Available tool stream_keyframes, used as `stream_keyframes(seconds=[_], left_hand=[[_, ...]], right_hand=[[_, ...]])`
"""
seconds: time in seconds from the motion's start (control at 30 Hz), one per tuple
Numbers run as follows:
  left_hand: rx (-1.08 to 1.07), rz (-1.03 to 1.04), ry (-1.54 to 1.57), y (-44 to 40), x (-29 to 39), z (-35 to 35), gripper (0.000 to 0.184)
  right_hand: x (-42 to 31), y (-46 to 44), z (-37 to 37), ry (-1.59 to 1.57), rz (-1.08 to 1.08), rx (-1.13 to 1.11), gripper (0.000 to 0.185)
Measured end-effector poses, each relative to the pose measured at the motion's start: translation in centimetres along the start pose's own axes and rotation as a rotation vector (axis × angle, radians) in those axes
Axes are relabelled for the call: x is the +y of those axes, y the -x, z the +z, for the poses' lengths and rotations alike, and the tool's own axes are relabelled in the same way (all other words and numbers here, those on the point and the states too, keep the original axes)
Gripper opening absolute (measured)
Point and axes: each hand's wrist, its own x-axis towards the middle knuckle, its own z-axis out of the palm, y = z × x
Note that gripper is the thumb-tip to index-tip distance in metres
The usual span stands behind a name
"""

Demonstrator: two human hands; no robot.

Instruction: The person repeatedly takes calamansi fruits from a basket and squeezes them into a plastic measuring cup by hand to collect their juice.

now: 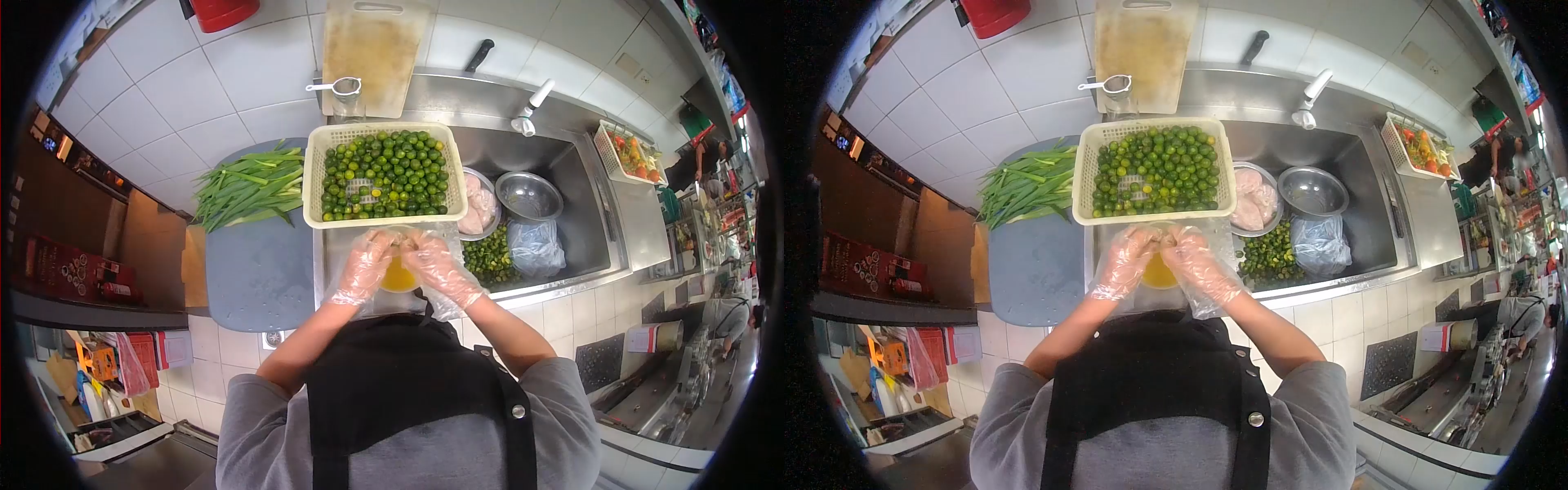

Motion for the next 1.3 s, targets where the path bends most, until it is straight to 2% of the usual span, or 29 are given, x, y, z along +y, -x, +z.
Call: stream_keyframes(seconds=[0.03, 0.1, 0.17, 0.23, 0.33, 0.37, 0.43, 0.57, 0.67, 0.73, 0.77, 0.83, 0.9, 0.97, 1.03, 1.23, 1.3], left_hand=[[-0.002, 0.000, 0.001, 0.0, -0.1, 0.0, 0.024], [-0.019, 0.098, -0.026, -0.2, -0.3, -0.1, 0.025], [-0.040, 0.086, -0.038, 0.0, -0.2, -0.5, 0.024], [-0.062, 0.074, -0.047, 0.1, -0.4, -0.9, 0.022], [-0.172, 0.070, -0.058, 0.1, -0.9, -1.5, 0.020], [-0.199, 0.033, -0.036, 0.3, -0.9, -1.8, 0.020], [-0.228, -0.003, -0.013, 0.2, -0.7, -2.1, 0.020], [-0.217, 0.038, -0.063, 0.1, -0.5, -2.3, 0.018], [-0.254, 0.051, -0.084, 0.1, 0.2, -2.6, 0.018], [-0.276, 0.033, -0.073, 0.2, 0.2, -2.3, 0.018], [-0.272, 0.042, -0.129, 0.5, -0.4, -1.7, 0.017], [-0.266, 0.050, -0.187, 1.1, -1.5, -0.6, 0.015], [-0.243, -0.093, -0.247, 1.5, -2.0, 0.2, 0.016], [-0.221, -0.051, -0.339, 1.3, -2.3, 0.3, 0.015], [-0.198, -0.012, -0.430, 0.9, -1.8, 0.0, 0.015], [-0.123, 0.008, -0.234, 0.9, -2.2, 0.5, 0.020], [-0.086, -0.011, -0.012, 0.8, -2.3, 0.7, 0.018]], right_hand=[[-1.5, 0.2, -0.9, -0.225, 0.060, -0.049, 0.021], [-2.0, 0.2, -1.6, -0.200, 0.031, -0.086, 0.022], [-1.8, 0.0, -1.9, -0.173, -0.002, -0.125, 0.023], [-0.9, 0.0, -2.2, 0.180, 0.055, -0.295, 0.033], [-0.9, 0.5, -2.8, 0.262, -0.023, -0.355, 0.033], [-1.2, 0.5, -2.7, 0.263, -0.024, -0.356, 0.033], [-1.5, 0.4, -2.5, 0.227, -0.214, -0.291, 0.027], [-1.1, -0.2, -2.0, 0.209, -0.175, -0.330, 0.024], [0.3, -0.4, -1.2, 0.318, -0.191, -0.315, 0.018], [2.6, -0.5, -0.2, 0.170, -0.414, -0.181, 0.012], [3.1, -0.3, 0.2, 0.169, -0.414, -0.182, 0.012], [2.8, -0.2, 0.6, 0.316, -0.467, -0.048, 0.009], [3.1, -0.4, 0.7, 0.322, -0.487, -0.051, 0.009], [3.5, -0.7, 1.0, 0.328, -0.509, -0.053, 0.009], [3.7, -0.9, 1.2, 0.513, -0.558, -0.040, 0.009], [2.9, -0.3, 1.0, 0.207, -0.467, -0.019, 0.016], [2.0, -0.2, 0.7, 0.299, -0.451, -0.038, 0.018]])
